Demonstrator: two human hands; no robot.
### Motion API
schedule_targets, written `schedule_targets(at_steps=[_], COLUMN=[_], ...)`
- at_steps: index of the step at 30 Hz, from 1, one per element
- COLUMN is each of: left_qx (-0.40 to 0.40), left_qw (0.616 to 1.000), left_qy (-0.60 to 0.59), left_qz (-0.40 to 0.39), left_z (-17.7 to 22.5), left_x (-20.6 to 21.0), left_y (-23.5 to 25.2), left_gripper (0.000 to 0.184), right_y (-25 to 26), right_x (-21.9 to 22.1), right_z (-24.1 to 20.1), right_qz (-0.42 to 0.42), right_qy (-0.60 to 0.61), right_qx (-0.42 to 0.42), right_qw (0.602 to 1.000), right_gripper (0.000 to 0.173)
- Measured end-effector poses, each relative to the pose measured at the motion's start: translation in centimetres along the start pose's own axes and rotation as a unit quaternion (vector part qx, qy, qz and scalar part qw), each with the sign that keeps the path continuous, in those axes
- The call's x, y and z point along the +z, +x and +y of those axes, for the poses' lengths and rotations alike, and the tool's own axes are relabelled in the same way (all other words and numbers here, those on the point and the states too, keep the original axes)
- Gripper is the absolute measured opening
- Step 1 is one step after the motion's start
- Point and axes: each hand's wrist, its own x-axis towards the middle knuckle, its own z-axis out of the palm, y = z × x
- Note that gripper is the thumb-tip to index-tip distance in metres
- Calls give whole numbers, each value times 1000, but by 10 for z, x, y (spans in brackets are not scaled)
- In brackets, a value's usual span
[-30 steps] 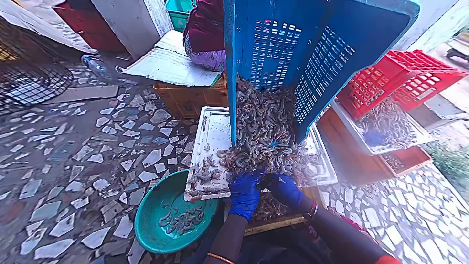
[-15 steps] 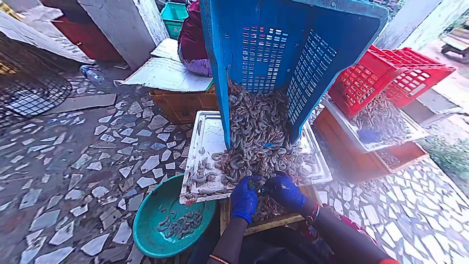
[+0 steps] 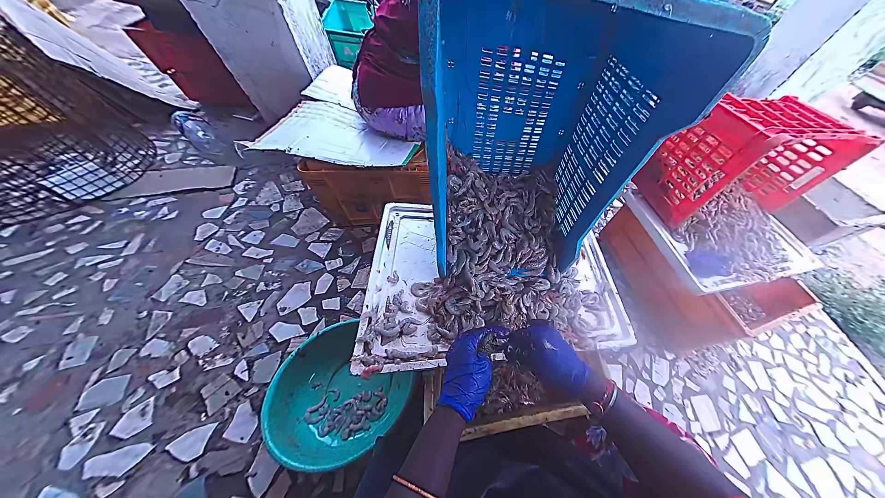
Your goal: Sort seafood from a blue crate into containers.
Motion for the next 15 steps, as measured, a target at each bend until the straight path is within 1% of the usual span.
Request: schedule_targets(at_steps=[1,3,4,5,6,7,8,9,10,12,13,15], left_qx=[-21,-53,-62,-74,-89,-94,-88,-74,-58,-57,-65,-83], left_qw=[999,992,989,988,992,995,994,989,986,976,969,961], left_qy=[-39,-98,-109,-97,-48,16,66,101,121,161,194,234], left_qz=[19,61,81,92,77,35,-25,-74,-103,-135,-137,-120], left_z=[1,3,1,0,-3,-7,-9,-8,-5,8,15,18], left_x=[1,-1,-5,-11,-17,-23,-25,-24,-19,-10,-7,-8], left_y=[0,2,3,4,6,7,7,7,5,2,1,3], left_gripper=[45,37,34,33,36,45,59,69,69,48,44,41], right_y=[1,1,0,-1,-3,-3,-4,-4,-4,-6,-8,-12], right_x=[5,11,11,10,7,5,4,3,2,3,4,0], right_z=[6,13,14,12,11,11,11,10,8,5,4,0], right_qz=[24,56,58,48,33,22,15,8,5,-4,-8,-27], right_qy=[-36,-44,-27,0,29,59,85,111,138,201,249,364], right_qx=[-48,-96,-93,-71,-41,-12,9,23,28,41,49,68], right_qw=[998,993,994,996,998,998,996,994,990,979,967,929], right_gripper=[25,22,21,22,23,24,24,24,24,25,23,18])
